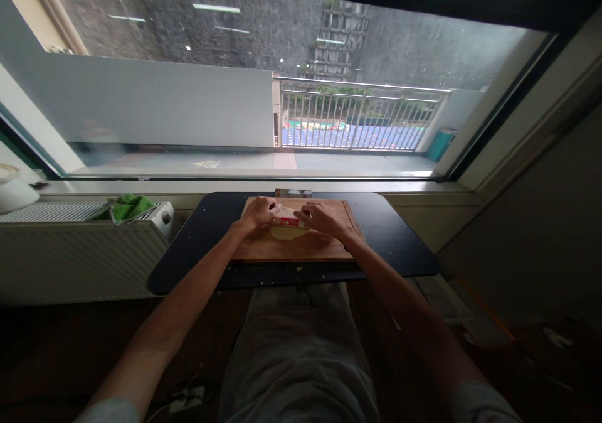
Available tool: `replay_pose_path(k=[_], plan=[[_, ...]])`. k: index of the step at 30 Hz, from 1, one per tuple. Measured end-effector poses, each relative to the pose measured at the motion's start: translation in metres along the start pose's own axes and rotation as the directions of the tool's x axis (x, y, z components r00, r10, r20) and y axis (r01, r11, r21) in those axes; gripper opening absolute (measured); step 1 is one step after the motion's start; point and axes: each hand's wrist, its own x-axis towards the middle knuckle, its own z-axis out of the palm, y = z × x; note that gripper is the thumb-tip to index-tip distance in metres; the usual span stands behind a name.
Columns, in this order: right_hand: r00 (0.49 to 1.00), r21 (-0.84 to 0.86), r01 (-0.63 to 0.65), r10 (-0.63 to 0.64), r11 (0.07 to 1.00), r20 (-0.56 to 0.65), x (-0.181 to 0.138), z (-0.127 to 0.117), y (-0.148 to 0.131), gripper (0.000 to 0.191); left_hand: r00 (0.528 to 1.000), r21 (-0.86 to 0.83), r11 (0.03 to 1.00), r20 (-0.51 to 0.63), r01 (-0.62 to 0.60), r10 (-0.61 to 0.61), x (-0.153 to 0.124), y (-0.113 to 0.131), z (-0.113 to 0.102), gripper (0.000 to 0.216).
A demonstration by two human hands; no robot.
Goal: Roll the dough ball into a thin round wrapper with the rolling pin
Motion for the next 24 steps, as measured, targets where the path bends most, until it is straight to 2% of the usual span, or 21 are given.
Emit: replay_pose_path(k=[2, 4, 9, 15, 24], plan=[[0.992, -0.052, -0.125, 0.123, 0.991, -0.037, 0.003, 0.0, -0.003, 0.05, 0.998, 0.04, 0.999, 0.064, 0.001, -0.004, -0.003, 0.002, -0.001, 0.041], [0.975, -0.073, -0.223, 0.221, 0.972, -0.024, 0.006, 0.002, -0.007, 0.05, 0.993, 0.079, 0.997, 0.115, 0.014, -0.024, -0.006, 0.006, -0.004, 0.043], [0.93, -0.075, -0.365, 0.367, 0.928, 0.016, 0.011, 0.001, -0.012, 0.048, 0.986, 0.159, 0.981, 0.106, 0.11, -0.128, -0.01, 0.02, -0.01, 0.048], [0.91, -0.068, -0.412, 0.413, 0.909, 0.012, 0.008, -0.004, -0.018, 0.047, 0.977, 0.199, 0.968, 0.111, 0.156, -0.18, -0.013, 0.03, -0.011, 0.052], [0.924, -0.155, -0.381, 0.376, 0.911, -0.063, -0.012, -0.004, -0.035, 0.046, 0.985, 0.208, 0.966, 0.041, 0.156, -0.168, -0.04, 0.038, -0.015, 0.054]])
